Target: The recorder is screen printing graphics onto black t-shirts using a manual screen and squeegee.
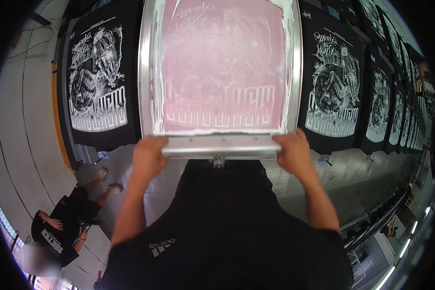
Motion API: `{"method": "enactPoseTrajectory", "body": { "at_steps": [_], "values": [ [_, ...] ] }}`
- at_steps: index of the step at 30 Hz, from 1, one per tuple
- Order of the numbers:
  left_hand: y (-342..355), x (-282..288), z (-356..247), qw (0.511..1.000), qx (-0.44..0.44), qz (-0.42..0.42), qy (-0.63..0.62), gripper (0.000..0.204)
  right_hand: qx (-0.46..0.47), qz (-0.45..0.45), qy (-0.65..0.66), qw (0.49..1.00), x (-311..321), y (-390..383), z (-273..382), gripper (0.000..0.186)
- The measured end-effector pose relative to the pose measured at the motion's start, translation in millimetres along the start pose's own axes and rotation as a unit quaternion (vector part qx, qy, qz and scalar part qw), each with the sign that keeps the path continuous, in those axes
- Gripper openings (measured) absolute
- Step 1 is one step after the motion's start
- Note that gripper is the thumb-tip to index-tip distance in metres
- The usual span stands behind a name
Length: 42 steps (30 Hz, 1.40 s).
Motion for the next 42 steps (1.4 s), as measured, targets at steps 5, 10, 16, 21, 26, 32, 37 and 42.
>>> {"method": "enactPoseTrajectory", "body": {
  "at_steps": [5,10,16,21,26,32,37,42],
  "values": [
    [-8.0,-21.3,-3.2,1.0,0.008,-0.009,-0.016,0.039,-0.038,0.033,0.002,0.999,-29.1,-4.0,-1.0,0.036],
    [-44.9,-68.8,2.0,0.993,-0.032,-0.103,0.044,0.047,-0.008,-0.081,-0.027,0.996,-70.5,-32.1,8.4,0.037],
    [113.1,6.6,42.7,0.986,-0.057,-0.136,0.078,0.042,-0.012,-0.128,-0.058,0.99,5.1,92.0,-41.5,0.043],
    [277.5,99.7,92.9,0.983,-0.041,-0.144,0.106,0.042,-0.05,-0.158,-0.126,0.978,107.6,231.3,-90.7,0.037],
    [388.1,180.2,86.7,0.981,-0.005,-0.122,0.148,0.043,-0.118,-0.1,-0.149,0.977,191.9,337.3,-134.3,0.051],
    [368.1,196.9,60.0,0.992,0.054,-0.065,0.092,0.053,-0.061,-0.047,-0.117,0.99,211.0,310.1,-132.1,0.044],
    [135.7,90.4,22.7,0.998,0.038,0.013,0.038,0.032,-0.076,0.045,-0.014,0.996,92.5,101.9,-41.3,0.035],
    [-2.2,-3.4,-9.5,0.999,-0.031,-0.011,-0.012,0.034,-0.025,0.026,0.014,0.999,-12.8,-10.8,1.4,0.038]
  ]
}}
Point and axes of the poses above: each hand's wrist, its own y-axis towards the middle knuckle, its own x-axis out of the back of the hand, z = x × y, the point moved 2 cm from there along y, towards the middle knuckle, and after that the axes turned 13 degrees about z, right-handed, at the moved point
